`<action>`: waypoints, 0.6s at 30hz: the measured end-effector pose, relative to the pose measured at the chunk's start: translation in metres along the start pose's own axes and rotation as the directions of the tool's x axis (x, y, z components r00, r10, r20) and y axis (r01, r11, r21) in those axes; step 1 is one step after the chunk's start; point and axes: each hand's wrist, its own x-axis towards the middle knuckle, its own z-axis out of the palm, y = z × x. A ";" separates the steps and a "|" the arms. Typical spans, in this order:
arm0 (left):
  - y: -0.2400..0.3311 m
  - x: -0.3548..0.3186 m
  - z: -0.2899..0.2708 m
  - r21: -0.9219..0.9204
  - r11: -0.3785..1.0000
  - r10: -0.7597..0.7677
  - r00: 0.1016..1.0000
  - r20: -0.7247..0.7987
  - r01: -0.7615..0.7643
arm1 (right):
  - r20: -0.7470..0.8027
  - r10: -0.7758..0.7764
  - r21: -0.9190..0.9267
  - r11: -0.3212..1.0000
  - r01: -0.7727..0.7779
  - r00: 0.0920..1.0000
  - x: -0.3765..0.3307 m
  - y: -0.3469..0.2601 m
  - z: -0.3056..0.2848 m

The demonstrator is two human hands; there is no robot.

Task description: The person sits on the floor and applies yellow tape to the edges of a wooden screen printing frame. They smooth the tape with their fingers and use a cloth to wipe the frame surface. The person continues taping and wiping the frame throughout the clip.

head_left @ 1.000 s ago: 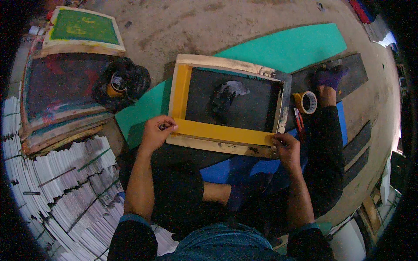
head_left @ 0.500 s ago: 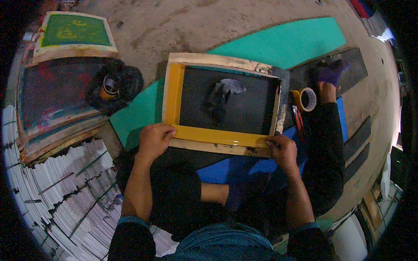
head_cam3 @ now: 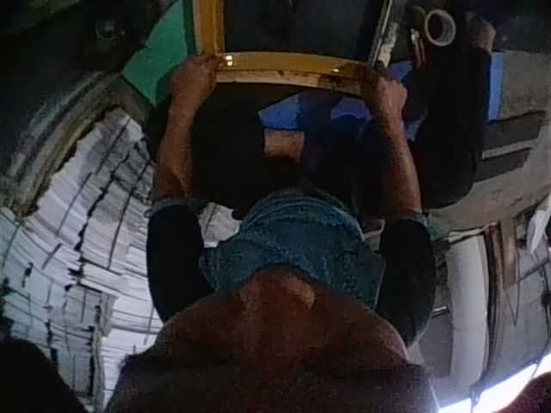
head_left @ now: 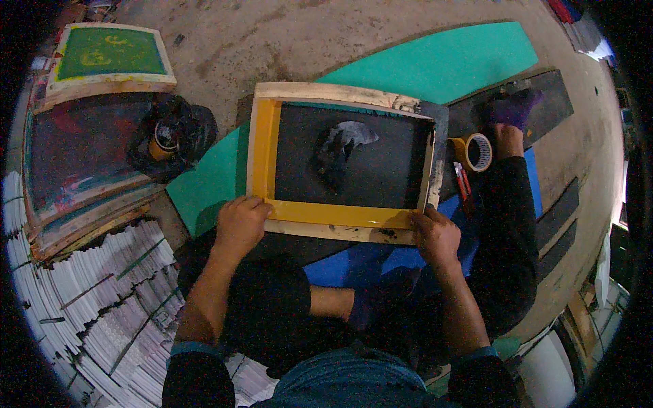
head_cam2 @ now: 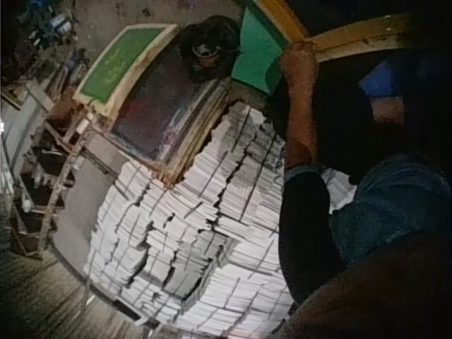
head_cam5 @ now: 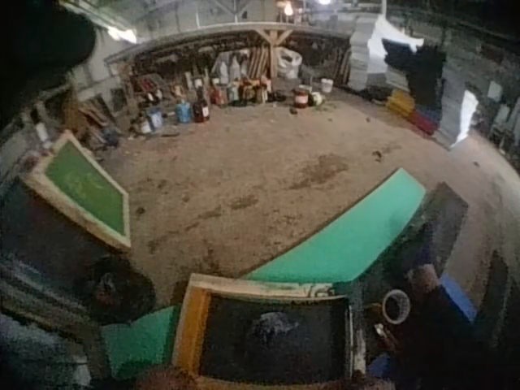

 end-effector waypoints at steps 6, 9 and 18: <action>0.002 0.006 -0.003 0.047 0.999 0.021 1.000 0.018 -0.022 | 0.017 0.006 -0.082 0.997 -0.004 1.000 -0.001 -0.009 -0.002; 0.009 0.008 -0.010 0.109 0.994 -0.019 0.994 0.109 0.007 | 0.009 -0.012 -0.065 0.998 0.013 1.000 0.001 -0.018 -0.013; 0.025 0.020 -0.017 0.189 0.979 -0.122 0.964 0.235 0.077 | 0.049 0.050 -0.138 0.989 -0.043 0.998 -0.003 -0.019 -0.011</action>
